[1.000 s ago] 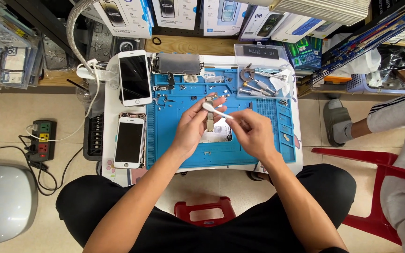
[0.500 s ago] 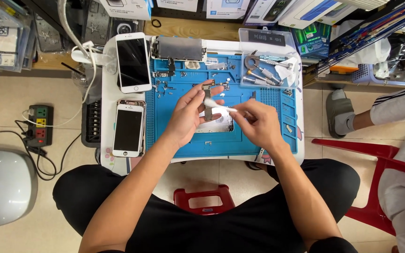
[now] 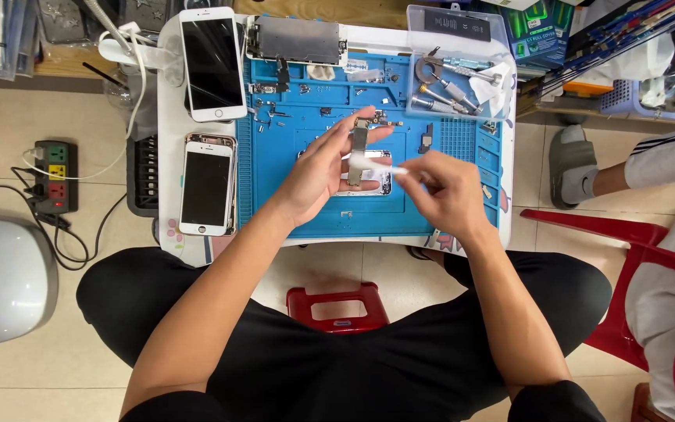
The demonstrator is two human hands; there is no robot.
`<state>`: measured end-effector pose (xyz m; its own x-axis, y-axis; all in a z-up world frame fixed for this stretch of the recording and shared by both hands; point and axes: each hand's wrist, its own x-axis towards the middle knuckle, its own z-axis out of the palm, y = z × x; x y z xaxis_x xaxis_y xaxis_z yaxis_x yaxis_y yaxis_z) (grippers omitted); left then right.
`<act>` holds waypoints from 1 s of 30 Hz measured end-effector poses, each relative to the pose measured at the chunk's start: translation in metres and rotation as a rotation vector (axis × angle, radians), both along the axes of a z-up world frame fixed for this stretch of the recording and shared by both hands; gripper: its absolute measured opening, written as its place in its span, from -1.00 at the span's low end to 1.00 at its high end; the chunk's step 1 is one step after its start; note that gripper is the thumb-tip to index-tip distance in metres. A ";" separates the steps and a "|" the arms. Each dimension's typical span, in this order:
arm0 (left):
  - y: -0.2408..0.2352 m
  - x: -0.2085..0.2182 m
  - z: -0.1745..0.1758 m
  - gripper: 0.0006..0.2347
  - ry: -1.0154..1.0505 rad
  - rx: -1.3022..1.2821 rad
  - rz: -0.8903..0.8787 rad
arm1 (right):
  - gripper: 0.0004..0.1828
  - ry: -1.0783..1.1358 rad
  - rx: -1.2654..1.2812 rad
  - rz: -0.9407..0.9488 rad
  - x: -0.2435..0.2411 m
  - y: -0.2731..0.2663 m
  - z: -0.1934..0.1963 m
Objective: The person uses a toothbrush to clean a small electronic component and then the interior of a white smartphone chassis. The person scrubs the component and the chassis edges and corners with the toothbrush throughout the clip.
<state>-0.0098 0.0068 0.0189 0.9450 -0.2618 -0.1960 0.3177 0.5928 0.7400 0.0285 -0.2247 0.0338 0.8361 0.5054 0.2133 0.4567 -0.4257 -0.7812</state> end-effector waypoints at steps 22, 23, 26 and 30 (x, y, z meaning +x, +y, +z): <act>0.008 0.002 0.011 -0.49 -0.020 0.027 -0.078 | -0.87 -0.076 -0.085 0.017 -0.002 -0.002 -0.001; 0.008 0.001 0.011 -0.45 -0.047 0.062 -0.078 | -0.88 -0.075 -0.087 0.026 -0.002 -0.001 0.001; 0.007 0.001 0.010 -0.45 -0.076 0.092 -0.077 | -0.88 -0.078 -0.098 0.036 -0.001 -0.003 0.001; 0.005 0.004 0.007 -0.50 -0.043 0.132 -0.060 | -0.90 -0.091 -0.106 0.034 -0.002 -0.003 0.000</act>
<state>-0.0053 0.0117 0.0259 0.9367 -0.2931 -0.1918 0.3160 0.4706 0.8238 0.0264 -0.2273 0.0337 0.7976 0.5568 0.2317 0.5393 -0.4865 -0.6873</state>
